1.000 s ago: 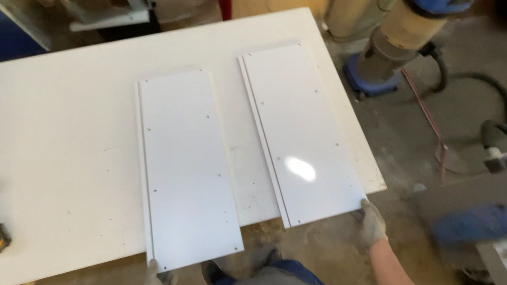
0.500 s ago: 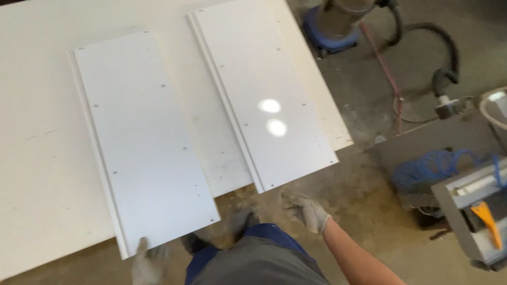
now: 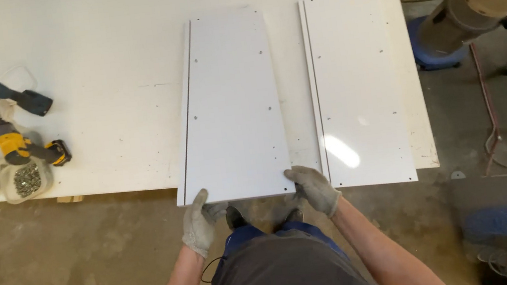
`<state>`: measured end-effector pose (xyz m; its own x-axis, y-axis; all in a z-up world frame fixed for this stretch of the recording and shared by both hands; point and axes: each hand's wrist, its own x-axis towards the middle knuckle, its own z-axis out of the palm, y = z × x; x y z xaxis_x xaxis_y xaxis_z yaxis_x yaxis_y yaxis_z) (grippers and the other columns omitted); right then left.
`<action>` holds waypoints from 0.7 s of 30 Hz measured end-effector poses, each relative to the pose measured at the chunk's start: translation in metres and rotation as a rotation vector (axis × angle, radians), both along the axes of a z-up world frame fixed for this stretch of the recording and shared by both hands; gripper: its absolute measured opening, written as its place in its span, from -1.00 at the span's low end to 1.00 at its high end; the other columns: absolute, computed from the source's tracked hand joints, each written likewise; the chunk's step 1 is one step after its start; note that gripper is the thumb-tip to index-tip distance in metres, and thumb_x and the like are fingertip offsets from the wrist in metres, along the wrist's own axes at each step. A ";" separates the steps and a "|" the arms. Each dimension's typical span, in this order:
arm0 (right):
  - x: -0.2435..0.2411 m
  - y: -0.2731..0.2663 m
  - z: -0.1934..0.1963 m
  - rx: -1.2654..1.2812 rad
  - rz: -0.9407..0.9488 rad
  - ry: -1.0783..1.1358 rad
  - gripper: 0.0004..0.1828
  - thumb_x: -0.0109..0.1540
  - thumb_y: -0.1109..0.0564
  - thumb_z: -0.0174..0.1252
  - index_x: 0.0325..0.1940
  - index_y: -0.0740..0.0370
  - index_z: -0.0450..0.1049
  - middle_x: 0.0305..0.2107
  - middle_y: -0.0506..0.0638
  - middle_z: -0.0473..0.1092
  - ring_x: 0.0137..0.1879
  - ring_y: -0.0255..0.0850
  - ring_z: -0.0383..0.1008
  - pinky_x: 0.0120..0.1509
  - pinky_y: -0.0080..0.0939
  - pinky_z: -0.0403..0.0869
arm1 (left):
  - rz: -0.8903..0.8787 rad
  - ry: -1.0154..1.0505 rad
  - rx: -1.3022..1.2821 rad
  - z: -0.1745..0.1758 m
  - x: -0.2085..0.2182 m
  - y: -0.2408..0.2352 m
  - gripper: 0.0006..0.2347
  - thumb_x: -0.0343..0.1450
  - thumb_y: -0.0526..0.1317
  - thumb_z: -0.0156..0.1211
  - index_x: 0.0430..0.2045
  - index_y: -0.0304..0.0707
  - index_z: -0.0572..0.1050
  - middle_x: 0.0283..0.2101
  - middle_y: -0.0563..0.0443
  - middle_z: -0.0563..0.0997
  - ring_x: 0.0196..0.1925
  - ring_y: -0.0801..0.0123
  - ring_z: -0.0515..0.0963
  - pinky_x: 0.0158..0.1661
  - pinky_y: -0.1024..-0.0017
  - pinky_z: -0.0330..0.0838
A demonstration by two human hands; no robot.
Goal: The person puts on protective gloves and uses a cordless power drill to fasten screws into pre-drilled holes on white furniture panels.
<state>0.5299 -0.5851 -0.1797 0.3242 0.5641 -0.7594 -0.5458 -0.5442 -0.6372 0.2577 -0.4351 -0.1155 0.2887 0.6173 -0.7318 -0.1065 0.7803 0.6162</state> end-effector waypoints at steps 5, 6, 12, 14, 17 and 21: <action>0.014 0.028 0.093 0.126 -0.079 -0.034 -0.60 0.25 -0.08 0.27 -0.02 0.27 0.50 -0.30 0.13 0.50 -0.20 -0.10 0.56 -0.23 -0.09 0.58 | -0.107 0.044 0.239 0.066 0.009 0.025 -0.48 0.42 0.16 0.18 -0.13 -0.49 0.48 -0.26 -0.43 0.66 -0.29 0.02 0.68 -0.25 0.19 0.61; 0.013 0.030 0.097 0.137 -0.079 -0.044 -0.60 0.25 -0.08 0.27 -0.02 0.27 0.50 -0.30 0.13 0.50 -0.20 -0.10 0.56 -0.23 -0.09 0.58 | -0.107 0.033 0.250 0.073 0.012 0.025 -0.48 0.42 0.16 0.18 -0.13 -0.49 0.48 -0.26 -0.43 0.66 -0.29 0.02 0.68 -0.25 0.19 0.61; -0.013 0.018 0.112 0.124 0.085 -0.119 -0.62 0.30 -0.11 0.08 -0.23 0.31 0.46 -0.36 0.11 0.48 -0.27 -0.07 0.50 -0.30 -0.15 0.49 | -0.202 0.095 0.132 0.067 0.004 0.008 -0.48 0.40 0.07 0.09 -0.14 -0.60 0.57 -0.30 -0.34 0.66 -0.26 0.02 0.64 -0.17 0.21 0.56; -0.024 0.007 0.076 0.100 0.184 -0.083 -0.54 0.23 -0.10 0.07 -0.10 0.39 0.53 -0.08 0.22 0.58 0.03 0.01 0.57 0.17 -0.08 0.53 | -0.192 0.095 -0.169 0.043 -0.007 -0.001 -0.31 0.38 -0.03 0.08 0.37 -0.57 0.16 0.29 -0.62 0.44 0.35 -0.27 0.45 0.38 0.07 0.27; -0.029 -0.001 -0.016 -0.208 0.147 -0.081 -0.33 0.23 -0.09 0.16 0.35 0.30 0.39 0.26 0.11 0.42 0.36 -0.04 0.38 0.45 -0.09 0.33 | -0.093 0.076 -0.289 -0.112 -0.039 0.002 -0.53 0.34 -0.08 0.25 0.04 -0.50 0.51 0.03 -0.41 0.61 0.08 -0.08 0.56 0.17 0.12 0.40; -0.039 0.001 -0.027 -0.228 0.236 -0.131 -0.42 0.30 -0.09 0.07 0.31 0.29 0.42 0.19 0.11 0.49 0.28 -0.04 0.47 0.40 -0.11 0.38 | -0.032 0.065 -0.339 -0.134 -0.050 0.008 -0.47 0.37 -0.16 0.20 0.26 -0.44 0.38 0.31 -0.58 0.42 0.36 -0.27 0.40 0.34 0.05 0.26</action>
